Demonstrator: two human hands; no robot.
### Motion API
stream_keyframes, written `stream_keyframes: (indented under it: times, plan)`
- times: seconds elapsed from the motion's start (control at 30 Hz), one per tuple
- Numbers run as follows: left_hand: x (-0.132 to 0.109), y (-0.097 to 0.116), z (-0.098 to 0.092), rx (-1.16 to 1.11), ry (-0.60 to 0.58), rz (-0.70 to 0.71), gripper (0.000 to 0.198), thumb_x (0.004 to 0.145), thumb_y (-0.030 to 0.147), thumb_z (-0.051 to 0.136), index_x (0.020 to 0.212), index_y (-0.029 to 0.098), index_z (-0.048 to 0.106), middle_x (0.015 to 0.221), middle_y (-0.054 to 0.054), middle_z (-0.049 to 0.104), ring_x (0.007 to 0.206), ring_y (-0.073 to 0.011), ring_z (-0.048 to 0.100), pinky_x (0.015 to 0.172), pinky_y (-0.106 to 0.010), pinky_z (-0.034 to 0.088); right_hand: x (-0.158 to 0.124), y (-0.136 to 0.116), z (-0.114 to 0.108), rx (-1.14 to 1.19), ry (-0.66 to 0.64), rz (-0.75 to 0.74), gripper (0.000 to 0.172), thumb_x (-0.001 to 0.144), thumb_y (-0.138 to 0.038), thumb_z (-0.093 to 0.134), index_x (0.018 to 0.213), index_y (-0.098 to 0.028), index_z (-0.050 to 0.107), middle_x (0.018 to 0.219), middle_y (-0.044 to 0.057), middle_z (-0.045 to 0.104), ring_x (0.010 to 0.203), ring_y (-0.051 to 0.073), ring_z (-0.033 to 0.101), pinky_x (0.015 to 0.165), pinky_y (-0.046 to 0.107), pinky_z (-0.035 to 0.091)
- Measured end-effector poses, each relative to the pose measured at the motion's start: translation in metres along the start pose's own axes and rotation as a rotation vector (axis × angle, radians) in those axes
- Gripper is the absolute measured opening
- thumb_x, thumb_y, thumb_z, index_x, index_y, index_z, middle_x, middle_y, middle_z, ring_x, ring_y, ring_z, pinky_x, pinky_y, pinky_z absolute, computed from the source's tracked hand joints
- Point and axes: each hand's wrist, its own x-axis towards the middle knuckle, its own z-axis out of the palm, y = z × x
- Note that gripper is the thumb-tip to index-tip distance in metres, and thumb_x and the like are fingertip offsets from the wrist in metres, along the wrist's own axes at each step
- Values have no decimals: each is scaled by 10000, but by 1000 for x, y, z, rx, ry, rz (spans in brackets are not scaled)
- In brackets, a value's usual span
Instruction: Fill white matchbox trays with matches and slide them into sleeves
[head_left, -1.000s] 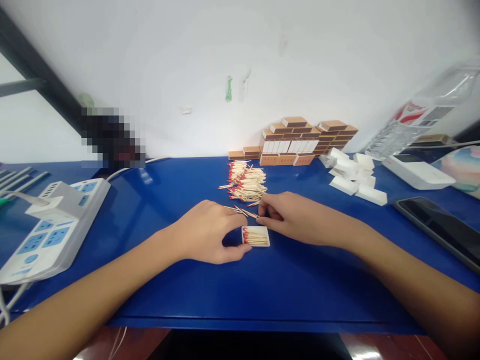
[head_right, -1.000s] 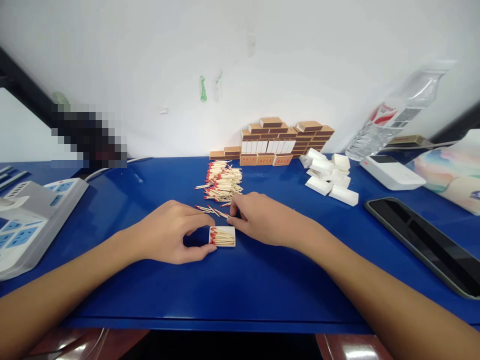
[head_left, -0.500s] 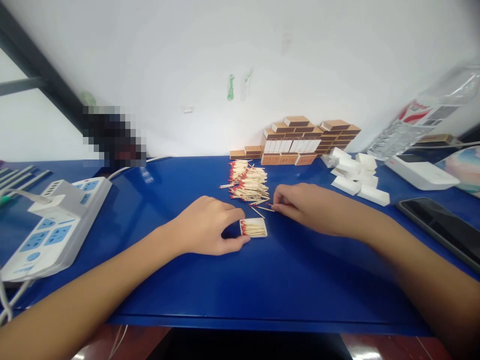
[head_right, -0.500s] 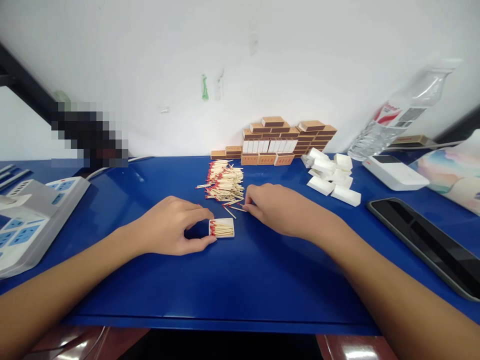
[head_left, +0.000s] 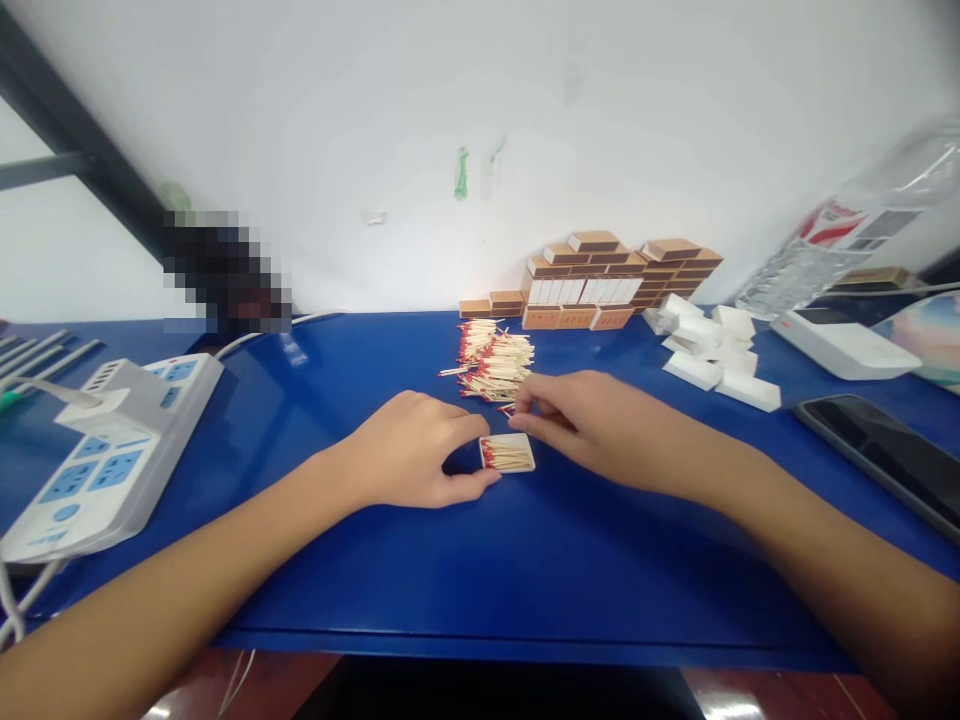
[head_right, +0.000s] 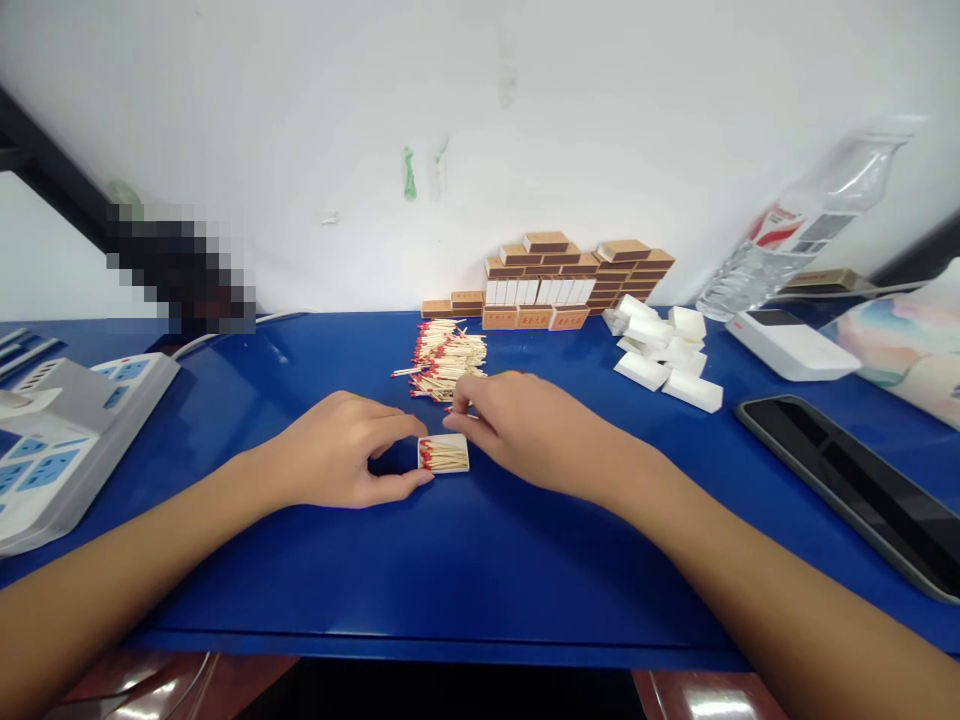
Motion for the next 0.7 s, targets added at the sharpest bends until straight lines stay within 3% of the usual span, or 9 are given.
stream_keyframes:
  times: [0.1,0.33,0.5,0.7]
  plan:
    - [0,2,-1,-16,4,9,286,925,464,628,962,197,723,713,26,694,610,-138,623,561,-295,350,5,6,0,-89,65,93,206,1015,-363,544,900,-208,616,795,31,684,659,166,557,593,295,281]
    - [0,2,0,-15,11,16,291,916,464,634,967,195,733,716,20,699,609,-143,620,559,-295,338,9,3,14,-141,-23,111,186,1007,-323,553,891,-202,632,828,52,717,697,183,611,586,298,299]
    - [0,2,0,-6,22,24,295,917,462,635,974,191,735,708,21,695,613,-149,627,558,-301,332,5,11,8,-209,-63,94,188,1009,-325,557,883,-214,641,843,49,730,714,199,630,593,303,319]
    - [-1,2,-1,3,18,20,295,918,462,640,1001,196,737,712,25,696,617,-150,631,559,-298,330,6,15,6,-203,-46,121,141,1012,-347,565,1024,-218,621,908,51,734,763,217,649,611,305,355]
